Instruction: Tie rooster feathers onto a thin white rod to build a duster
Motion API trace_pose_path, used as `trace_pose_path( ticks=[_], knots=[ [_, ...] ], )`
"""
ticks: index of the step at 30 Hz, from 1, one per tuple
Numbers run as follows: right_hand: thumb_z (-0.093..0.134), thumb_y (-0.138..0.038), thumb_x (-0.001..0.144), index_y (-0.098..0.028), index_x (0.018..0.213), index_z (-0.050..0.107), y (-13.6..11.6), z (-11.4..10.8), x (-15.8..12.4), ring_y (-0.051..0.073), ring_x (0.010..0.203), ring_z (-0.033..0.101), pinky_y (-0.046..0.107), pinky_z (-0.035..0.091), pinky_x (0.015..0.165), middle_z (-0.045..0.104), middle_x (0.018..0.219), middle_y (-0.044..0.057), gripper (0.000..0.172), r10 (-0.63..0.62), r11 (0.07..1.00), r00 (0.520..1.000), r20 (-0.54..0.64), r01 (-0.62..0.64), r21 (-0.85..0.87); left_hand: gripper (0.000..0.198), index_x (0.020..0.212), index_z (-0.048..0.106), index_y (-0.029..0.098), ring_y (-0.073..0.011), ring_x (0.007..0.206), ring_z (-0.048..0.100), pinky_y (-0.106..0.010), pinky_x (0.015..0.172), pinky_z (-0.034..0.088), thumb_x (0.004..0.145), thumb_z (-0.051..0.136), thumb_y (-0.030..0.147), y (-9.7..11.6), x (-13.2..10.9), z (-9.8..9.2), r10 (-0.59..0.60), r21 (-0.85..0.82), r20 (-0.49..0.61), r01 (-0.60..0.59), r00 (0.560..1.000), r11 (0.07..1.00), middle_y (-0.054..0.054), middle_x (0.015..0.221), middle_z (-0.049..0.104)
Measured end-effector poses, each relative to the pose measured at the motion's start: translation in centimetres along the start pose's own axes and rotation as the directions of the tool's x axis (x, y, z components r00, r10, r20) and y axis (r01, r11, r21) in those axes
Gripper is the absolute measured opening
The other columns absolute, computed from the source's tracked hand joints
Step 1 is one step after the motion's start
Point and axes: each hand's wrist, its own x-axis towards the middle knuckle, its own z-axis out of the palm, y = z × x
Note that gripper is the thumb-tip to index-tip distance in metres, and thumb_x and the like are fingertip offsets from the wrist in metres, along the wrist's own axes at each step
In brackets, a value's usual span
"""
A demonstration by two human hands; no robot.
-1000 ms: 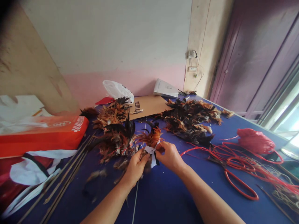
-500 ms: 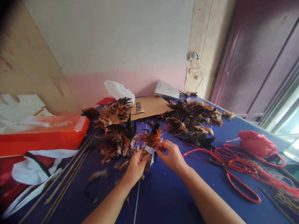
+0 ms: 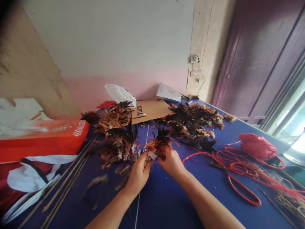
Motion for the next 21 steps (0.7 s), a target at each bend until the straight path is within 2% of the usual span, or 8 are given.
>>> trace_pose_path(
  ticks=[3,6,8,10,13,16,18,21],
  knots=[
    [0.052,-0.023,0.068,-0.017,0.066,0.061,0.2,0.04,0.2,0.013,0.053,0.054,0.023,0.041,0.052,0.06,0.057,0.002,0.012,0.2,0.961,0.975,-0.092,-0.177,0.213,0.032,0.101,0.061,0.017,-0.0223,0.097,0.056,-0.032,0.088,0.037,0.073,0.059,0.031,0.28,0.12,0.3,-0.176,-0.202,0.018,0.176,0.984,0.963,-0.009,0.098,0.064],
    [0.054,-0.029,0.068,-0.015,0.069,0.058,0.4,0.11,0.36,0.015,0.058,0.059,0.025,0.046,0.056,0.063,0.063,0.003,0.015,0.365,0.777,0.931,-0.013,-0.297,0.555,0.036,0.096,0.061,0.015,-0.0178,0.07,0.061,-0.029,0.065,0.046,0.07,0.061,0.039,0.28,0.1,0.4,-0.435,-0.449,0.105,0.433,0.895,0.782,-0.006,0.079,0.066],
    [0.054,-0.031,0.068,-0.014,0.07,0.057,0.41,0.18,0.38,0.015,0.059,0.06,0.026,0.047,0.058,0.063,0.064,0.004,0.017,0.356,0.7,0.932,0.07,-0.316,0.641,0.036,0.09,0.062,0.016,-0.014,0.056,0.058,-0.025,0.053,0.044,0.065,0.065,0.041,0.22,0.08,0.27,-0.533,-0.519,0.146,0.523,0.833,0.676,-0.002,0.069,0.064],
    [0.055,-0.031,0.069,-0.014,0.074,0.058,0.35,0.16,0.31,0.014,0.059,0.058,0.025,0.046,0.058,0.062,0.065,0.003,0.018,0.295,0.755,0.953,0.076,-0.281,0.593,0.034,0.089,0.063,0.016,-0.0132,0.054,0.058,-0.025,0.054,0.045,0.064,0.066,0.039,0.21,0.12,0.07,-0.533,-0.501,0.148,0.528,0.833,0.686,-0.002,0.068,0.064],
    [0.053,-0.026,0.069,-0.016,0.075,0.059,0.26,-0.12,0.12,0.011,0.056,0.052,0.022,0.042,0.054,0.059,0.063,0.001,0.014,0.183,0.911,0.983,-0.005,-0.168,0.377,0.035,0.095,0.064,0.016,-0.0178,0.076,0.062,-0.028,0.073,0.045,0.067,0.065,0.036,0.38,0.26,-0.11,-0.385,-0.392,0.11,0.395,0.917,0.831,-0.005,0.081,0.067],
    [0.052,-0.023,0.066,-0.017,0.063,0.056,0.23,-0.42,0.01,0.01,0.052,0.046,0.021,0.037,0.05,0.053,0.056,-0.002,0.007,0.118,0.964,0.993,-0.033,-0.106,0.244,0.035,0.098,0.064,0.016,-0.0201,0.091,0.058,-0.029,0.085,0.039,0.066,0.066,0.031,0.64,0.33,0.07,-0.277,-0.312,0.072,0.286,0.958,0.906,-0.006,0.091,0.067],
    [0.051,-0.023,0.065,-0.017,0.062,0.054,0.16,-0.35,-0.01,0.01,0.051,0.046,0.021,0.037,0.048,0.051,0.054,-0.002,0.007,0.191,0.917,0.982,-0.003,-0.177,0.357,0.034,0.095,0.064,0.016,-0.0185,0.083,0.06,-0.028,0.08,0.042,0.066,0.066,0.032,0.72,0.26,0.27,-0.324,-0.352,0.092,0.335,0.942,0.874,-0.005,0.086,0.068],
    [0.05,-0.028,0.068,-0.016,0.07,0.052,-0.09,0.17,-0.04,0.011,0.05,0.051,0.022,0.042,0.048,0.054,0.057,-0.001,0.012,0.382,0.65,0.919,0.096,-0.341,0.679,0.033,0.091,0.064,0.016,-0.014,0.061,0.06,-0.025,0.063,0.045,0.066,0.066,0.037,0.57,0.08,0.4,-0.475,-0.472,0.157,0.488,0.866,0.734,-0.002,0.071,0.066]
  ],
)
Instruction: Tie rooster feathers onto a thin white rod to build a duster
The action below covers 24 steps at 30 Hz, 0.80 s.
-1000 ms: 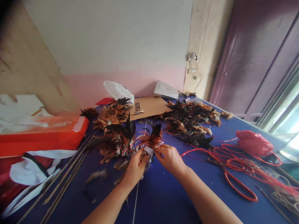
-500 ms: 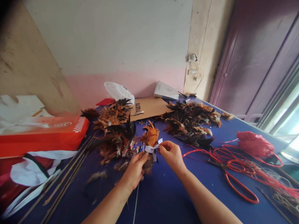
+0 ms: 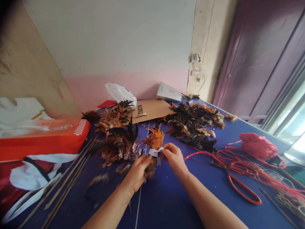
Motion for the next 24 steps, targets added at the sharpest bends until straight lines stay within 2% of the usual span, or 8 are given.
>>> trace_pose_path(
  ticks=[2,3,6,9,13,17,21,24],
  knots=[
    [0.05,-0.032,0.069,-0.016,0.073,0.051,0.1,0.3,0.0,0.012,0.051,0.053,0.023,0.043,0.048,0.055,0.059,0.0,0.017,0.061,0.989,0.998,-0.003,-0.06,0.135,0.033,0.091,0.064,0.017,-0.014,0.058,0.059,-0.025,0.059,0.044,0.065,0.066,0.038,-0.1,0.1,-0.2,-0.035,-0.038,-0.004,0.035,0.999,0.999,-0.002,0.069,0.065],
    [0.051,-0.032,0.069,-0.016,0.074,0.052,0.2,0.3,0.0,0.011,0.051,0.053,0.022,0.043,0.047,0.055,0.059,0.0,0.017,0.043,0.994,0.999,0.001,-0.043,0.101,0.034,0.092,0.063,0.016,-0.0155,0.064,0.061,-0.026,0.062,0.045,0.066,0.066,0.037,-0.1,0.2,-0.4,-0.004,-0.014,-0.001,0.004,1.0,1.0,-0.003,0.073,0.066],
    [0.052,-0.029,0.069,-0.016,0.071,0.057,0.1,0.0,0.0,0.01,0.049,0.048,0.02,0.037,0.046,0.054,0.055,-0.001,0.014,-0.116,0.963,0.992,0.05,0.124,-0.24,0.037,0.099,0.062,0.015,-0.0218,0.088,0.06,-0.03,0.077,0.043,0.069,0.063,0.036,0.0,0.5,-0.9,0.189,0.16,0.019,-0.189,0.982,0.969,-0.007,0.088,0.067],
    [0.051,-0.026,0.07,-0.017,0.063,0.058,-0.1,-0.6,0.1,0.01,0.05,0.045,0.02,0.034,0.047,0.053,0.055,-0.001,0.014,-0.258,0.817,0.96,0.111,0.278,-0.506,0.037,0.102,0.061,0.015,-0.0235,0.098,0.056,-0.031,0.086,0.039,0.07,0.061,0.033,0.2,0.7,-1.0,0.328,0.308,0.061,-0.33,0.943,0.892,-0.008,0.099,0.065],
    [0.051,-0.022,0.068,-0.018,0.059,0.058,-0.4,-0.8,-0.1,0.01,0.052,0.046,0.02,0.034,0.051,0.055,0.058,-0.001,0.012,-0.306,0.68,0.931,0.2,0.361,-0.639,0.037,0.107,0.059,0.016,-0.0222,0.101,0.055,-0.03,0.09,0.036,0.072,0.059,0.028,0.3,0.6,-0.9,0.349,0.393,0.102,-0.36,0.932,0.846,-0.008,0.105,0.064],
    [0.051,-0.024,0.069,-0.019,0.063,0.06,-0.5,-0.5,-0.4,0.01,0.051,0.046,0.021,0.033,0.05,0.057,0.061,0.0,0.012,-0.301,0.64,0.925,0.232,0.376,-0.671,0.038,0.108,0.057,0.017,-0.0216,0.103,0.054,-0.031,0.092,0.034,0.072,0.059,0.028,0.2,0.6,-1.0,0.37,0.419,0.105,-0.379,0.923,0.825,-0.008,0.107,0.063],
    [0.048,-0.019,0.068,-0.018,0.055,0.053,-0.4,-0.9,-0.1,0.01,0.051,0.044,0.022,0.032,0.051,0.052,0.055,0.0,0.014,-0.359,0.709,0.927,0.113,0.349,-0.613,0.036,0.104,0.06,0.016,-0.0215,0.1,0.055,-0.03,0.089,0.036,0.071,0.061,0.031,0.3,0.3,-0.6,0.291,0.293,0.08,-0.302,0.953,0.907,-0.008,0.105,0.063],
    [0.049,-0.022,0.068,-0.017,0.057,0.053,-0.4,-1.2,0.4,0.011,0.048,0.045,0.023,0.033,0.049,0.051,0.049,-0.001,0.013,-0.188,0.929,0.978,-0.091,0.147,-0.339,0.035,0.099,0.061,0.015,-0.0181,0.081,0.061,-0.028,0.075,0.044,0.069,0.063,0.033,0.4,-0.1,-0.1,0.124,0.107,0.025,-0.126,0.992,0.986,-0.006,0.087,0.067]
  ],
)
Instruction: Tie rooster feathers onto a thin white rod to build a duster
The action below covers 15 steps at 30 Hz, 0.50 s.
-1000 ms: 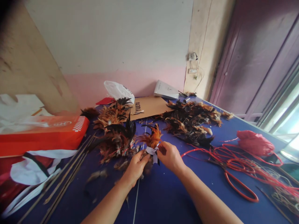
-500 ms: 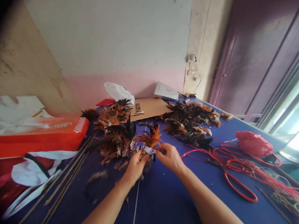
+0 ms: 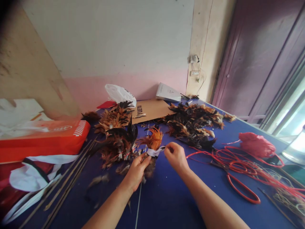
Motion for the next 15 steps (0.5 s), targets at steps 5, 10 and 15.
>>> trace_pose_path(
  ticks=[5,10,15],
  knots=[
    [0.061,-0.029,0.064,-0.016,0.064,0.054,0.3,0.8,0.1,0.008,0.046,0.046,0.021,0.035,0.045,0.055,0.058,-0.002,0.015,0.305,0.531,0.922,0.239,-0.373,0.761,0.029,0.083,0.06,0.017,-0.0091,0.051,0.054,-0.019,0.045,0.04,0.061,0.07,0.032,0.0,-0.2,0.1,-0.279,-0.26,-0.003,0.268,0.96,0.928,0.0,0.066,0.061],
    [0.064,-0.024,0.063,-0.017,0.065,0.053,0.2,1.1,0.0,0.004,0.039,0.038,0.017,0.028,0.039,0.048,0.052,-0.006,0.013,0.218,0.269,0.879,0.424,-0.472,0.84,0.038,0.096,0.059,0.02,-0.0096,0.056,0.057,-0.019,0.048,0.042,0.062,0.07,0.031,0.2,-0.3,0.1,-0.21,-0.194,-0.093,0.189,0.973,0.962,0.001,0.07,0.062],
    [0.065,-0.018,0.061,-0.017,0.068,0.053,-0.2,0.5,0.1,0.005,0.044,0.041,0.02,0.033,0.045,0.053,0.057,-0.004,0.014,0.073,0.631,0.918,0.389,-0.345,0.695,0.03,0.088,0.06,0.018,-0.0087,0.051,0.054,-0.018,0.043,0.039,0.063,0.07,0.03,0.1,0.0,0.0,-0.272,-0.259,-0.055,0.249,0.961,0.933,0.001,0.065,0.06]
  ],
)
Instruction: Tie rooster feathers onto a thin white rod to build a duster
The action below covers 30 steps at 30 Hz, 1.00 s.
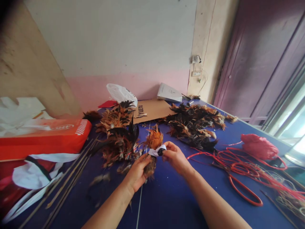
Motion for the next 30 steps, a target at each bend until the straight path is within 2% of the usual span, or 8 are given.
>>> trace_pose_path(
  ticks=[3,5,9,12,16,20,25,30],
  knots=[
    [0.066,-0.017,0.061,-0.016,0.068,0.054,-0.3,-0.1,0.1,0.006,0.043,0.041,0.018,0.031,0.043,0.048,0.049,-0.006,0.014,-0.088,0.981,0.987,-0.136,0.063,-0.184,0.023,0.084,0.058,0.016,-0.0086,0.048,0.054,-0.018,0.042,0.039,0.065,0.068,0.027,-0.2,0.4,-0.4,-0.05,-0.063,0.037,0.052,0.998,0.997,0.0,0.065,0.061],
    [0.065,-0.023,0.066,-0.017,0.069,0.053,-0.4,-0.5,0.3,0.005,0.043,0.04,0.018,0.034,0.044,0.044,0.048,-0.007,0.013,-0.101,0.994,0.972,-0.214,0.091,-0.058,0.019,0.082,0.057,0.015,-0.0097,0.049,0.055,-0.018,0.042,0.039,0.067,0.066,0.024,-0.3,0.6,-0.6,-0.078,-0.106,0.065,0.085,0.995,0.991,-0.002,0.065,0.061],
    [0.067,-0.029,0.066,-0.018,0.077,0.055,-0.4,-1.2,0.6,0.006,0.046,0.046,0.019,0.042,0.049,0.047,0.052,-0.007,0.019,0.012,0.973,0.974,-0.224,0.041,0.228,0.015,0.083,0.056,0.012,-0.0129,0.054,0.058,-0.018,0.042,0.039,0.073,0.059,0.023,-0.2,0.6,-0.8,-0.181,-0.205,0.141,0.208,0.973,0.956,-0.006,0.067,0.061],
    [0.07,-0.027,0.063,-0.019,0.082,0.056,-0.3,-1.6,0.7,0.008,0.049,0.053,0.02,0.045,0.05,0.056,0.061,-0.004,0.025,0.044,0.967,0.966,-0.254,0.023,0.254,0.017,0.085,0.057,0.008,-0.0124,0.058,0.057,-0.018,0.044,0.039,0.078,0.052,0.023,0.3,0.6,-1.0,-0.252,-0.303,0.215,0.309,0.944,0.901,-0.01,0.073,0.062],
    [0.074,-0.022,0.058,-0.018,0.074,0.054,-0.2,-1.8,0.8,0.007,0.051,0.055,0.02,0.046,0.052,0.058,0.063,-0.004,0.026,0.05,0.969,0.957,-0.287,0.023,0.245,0.018,0.085,0.058,0.007,-0.0119,0.06,0.057,-0.018,0.046,0.04,0.078,0.051,0.021,0.9,0.5,-1.0,-0.229,-0.344,0.271,0.316,0.935,0.884,-0.012,0.079,0.062],
    [0.07,-0.034,0.062,-0.017,0.07,0.052,-0.1,-1.3,0.6,0.008,0.043,0.051,0.018,0.039,0.039,0.057,0.058,-0.003,0.026,0.119,0.99,0.952,-0.282,-0.093,0.104,0.02,0.086,0.059,0.011,-0.0128,0.058,0.058,-0.02,0.047,0.04,0.074,0.057,0.027,0.7,0.4,-1.0,-0.177,-0.253,0.223,0.232,0.959,0.939,-0.008,0.075,0.062],
    [0.061,-0.044,0.069,-0.013,0.054,0.051,-0.5,0.0,-0.2,0.005,0.034,0.041,0.018,0.028,0.034,0.049,0.044,-0.002,0.035,0.036,0.965,0.974,-0.224,-0.092,-0.246,0.03,0.091,0.06,0.018,-0.0121,0.057,0.058,-0.022,0.053,0.043,0.065,0.068,0.031,-0.1,0.6,-0.8,0.041,0.021,0.096,-0.043,0.995,0.999,-0.002,0.071,0.064],
    [0.055,-0.045,0.073,-0.013,0.05,0.054,-1.5,2.1,-1.7,0.007,0.036,0.043,0.02,0.034,0.04,0.05,0.039,-0.001,0.04,-0.064,0.924,0.995,-0.077,0.03,-0.381,0.04,0.102,0.06,0.016,-0.0184,0.079,0.06,-0.027,0.072,0.044,0.066,0.066,0.033,-0.5,1.3,-1.0,0.339,0.351,0.127,-0.362,0.932,0.864,-0.006,0.085,0.067]
  ],
)
